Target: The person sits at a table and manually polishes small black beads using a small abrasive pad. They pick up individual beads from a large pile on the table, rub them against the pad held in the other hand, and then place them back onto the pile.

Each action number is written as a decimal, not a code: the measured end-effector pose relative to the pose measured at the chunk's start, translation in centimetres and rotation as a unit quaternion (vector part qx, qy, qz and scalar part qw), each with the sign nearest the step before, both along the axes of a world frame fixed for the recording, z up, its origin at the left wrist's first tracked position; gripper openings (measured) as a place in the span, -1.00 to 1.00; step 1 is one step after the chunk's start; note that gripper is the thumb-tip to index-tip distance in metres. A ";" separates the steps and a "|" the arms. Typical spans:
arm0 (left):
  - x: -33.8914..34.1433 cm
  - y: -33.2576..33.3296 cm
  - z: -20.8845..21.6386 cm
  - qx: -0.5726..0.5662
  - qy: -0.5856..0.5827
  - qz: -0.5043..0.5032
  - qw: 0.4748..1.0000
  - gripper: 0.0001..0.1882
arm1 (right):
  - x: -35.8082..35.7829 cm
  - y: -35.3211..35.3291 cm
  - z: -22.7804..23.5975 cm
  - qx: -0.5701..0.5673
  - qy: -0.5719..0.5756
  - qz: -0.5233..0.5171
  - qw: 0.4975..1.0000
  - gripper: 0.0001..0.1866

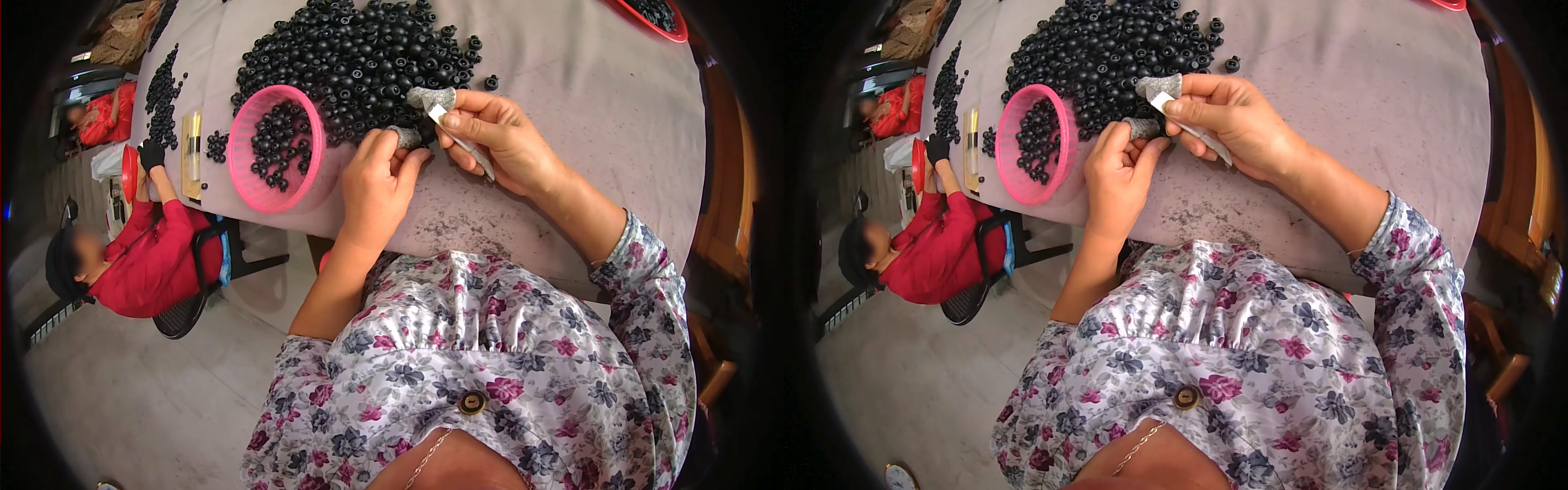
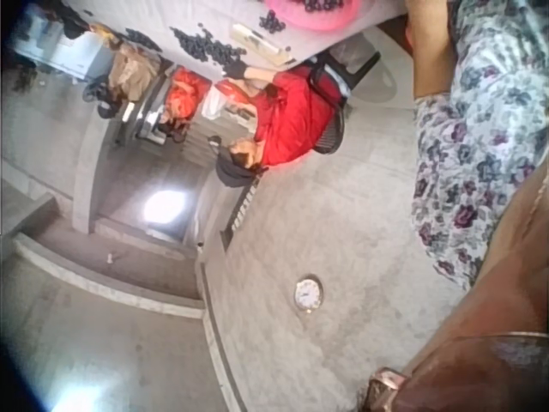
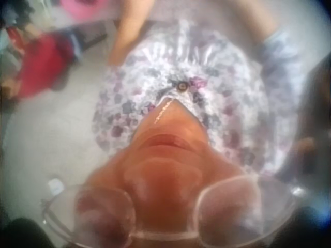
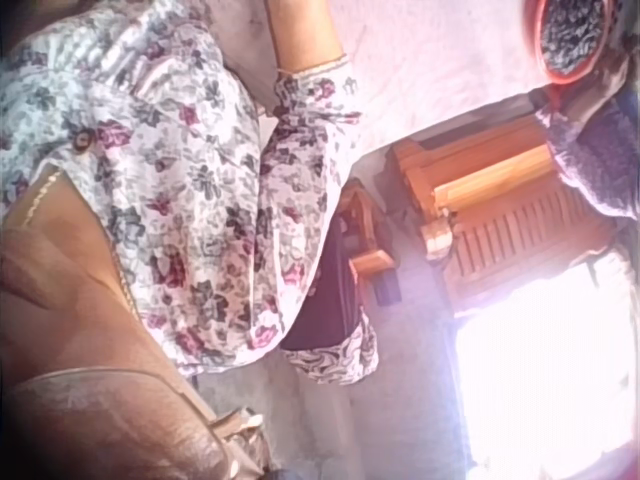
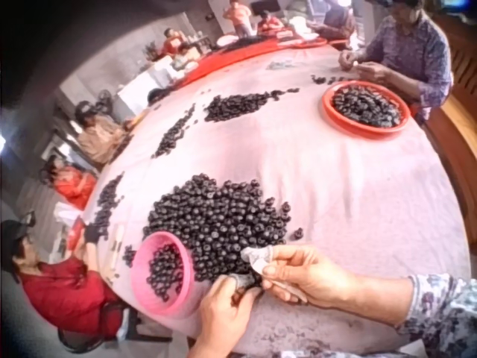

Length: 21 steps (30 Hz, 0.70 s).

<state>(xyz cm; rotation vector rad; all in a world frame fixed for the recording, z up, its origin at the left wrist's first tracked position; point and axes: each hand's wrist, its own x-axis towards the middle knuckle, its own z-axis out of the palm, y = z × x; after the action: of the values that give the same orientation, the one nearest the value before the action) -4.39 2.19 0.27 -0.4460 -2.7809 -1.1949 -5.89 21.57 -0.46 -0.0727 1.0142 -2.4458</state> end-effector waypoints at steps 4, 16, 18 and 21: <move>0.0 0.3 0.3 -0.064 0.031 -0.015 0.997 -0.74 | 0.0 0.1 -0.2 -0.001 0.007 -0.003 1.000 -0.84; 0.7 0.1 0.5 -0.059 0.027 -0.047 0.997 -0.79 | 0.0 0.0 -0.1 0.004 0.021 0.008 1.000 -0.86; 1.3 -0.2 0.6 -0.039 0.001 -0.044 0.998 -0.79 | 0.0 -0.1 0.0 0.014 0.014 0.006 1.000 -0.87; 2.1 -0.7 0.9 0.027 -0.051 -0.027 0.998 -0.78 | 0.2 -0.1 -0.2 0.015 0.013 0.005 1.000 -0.88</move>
<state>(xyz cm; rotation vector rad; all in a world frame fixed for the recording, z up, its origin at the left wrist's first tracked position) -2.30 1.50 1.17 -0.4715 -2.8305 -1.3376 -5.73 21.47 -0.66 -0.0990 1.0595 -2.4254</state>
